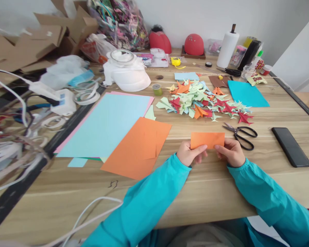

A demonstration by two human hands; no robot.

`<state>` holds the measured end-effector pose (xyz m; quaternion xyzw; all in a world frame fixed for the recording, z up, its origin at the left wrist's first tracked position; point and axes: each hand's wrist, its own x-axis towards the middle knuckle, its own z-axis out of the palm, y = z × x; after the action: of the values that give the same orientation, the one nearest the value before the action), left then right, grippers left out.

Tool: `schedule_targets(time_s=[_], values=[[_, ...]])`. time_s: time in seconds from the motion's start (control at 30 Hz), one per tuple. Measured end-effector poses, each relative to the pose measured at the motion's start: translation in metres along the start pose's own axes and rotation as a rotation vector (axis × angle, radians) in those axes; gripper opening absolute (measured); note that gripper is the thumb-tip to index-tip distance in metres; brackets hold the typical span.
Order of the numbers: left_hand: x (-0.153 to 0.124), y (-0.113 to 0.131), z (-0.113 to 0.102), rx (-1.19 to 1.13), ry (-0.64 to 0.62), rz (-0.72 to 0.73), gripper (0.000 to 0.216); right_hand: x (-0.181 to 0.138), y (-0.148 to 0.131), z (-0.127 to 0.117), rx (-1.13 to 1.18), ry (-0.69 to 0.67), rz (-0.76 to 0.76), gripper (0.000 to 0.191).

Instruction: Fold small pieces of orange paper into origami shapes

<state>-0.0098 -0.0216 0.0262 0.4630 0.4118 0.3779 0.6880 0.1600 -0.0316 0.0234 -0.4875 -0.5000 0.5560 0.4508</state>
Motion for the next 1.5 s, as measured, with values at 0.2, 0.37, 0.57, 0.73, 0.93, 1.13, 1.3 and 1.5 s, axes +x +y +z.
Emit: schedule_targets(time_s=[0.2,0.37,0.57,0.73,0.93,1.13,1.3,1.5], values=[[0.0,-0.003,0.001,0.045,-0.01,-0.007,0.039,-0.001,-0.001,0.004,-0.059,-0.086,0.067,0.024],[0.001,-0.006,0.0,0.075,-0.034,0.008,0.035,0.001,0.0,0.004,0.007,-0.102,0.142,0.029],[-0.001,-0.002,0.0,0.074,-0.054,0.019,0.03,0.001,0.006,0.002,0.07,-0.206,0.198,0.029],[-0.001,0.001,0.0,0.07,0.006,-0.011,0.024,0.0,0.003,0.004,0.064,-0.156,0.206,0.028],[0.0,0.0,-0.002,0.013,0.024,-0.026,0.023,0.0,-0.005,0.004,0.049,-0.099,0.202,0.027],[0.002,-0.004,-0.005,-0.051,0.063,0.002,0.024,0.003,-0.009,-0.002,0.092,-0.009,0.194,0.03],[0.003,-0.006,-0.006,-0.059,0.082,0.008,0.025,0.005,-0.008,-0.005,0.116,0.041,0.164,0.031],[0.005,-0.007,-0.007,-0.13,0.113,-0.007,0.026,0.007,-0.007,-0.007,0.151,0.094,0.095,0.025]])
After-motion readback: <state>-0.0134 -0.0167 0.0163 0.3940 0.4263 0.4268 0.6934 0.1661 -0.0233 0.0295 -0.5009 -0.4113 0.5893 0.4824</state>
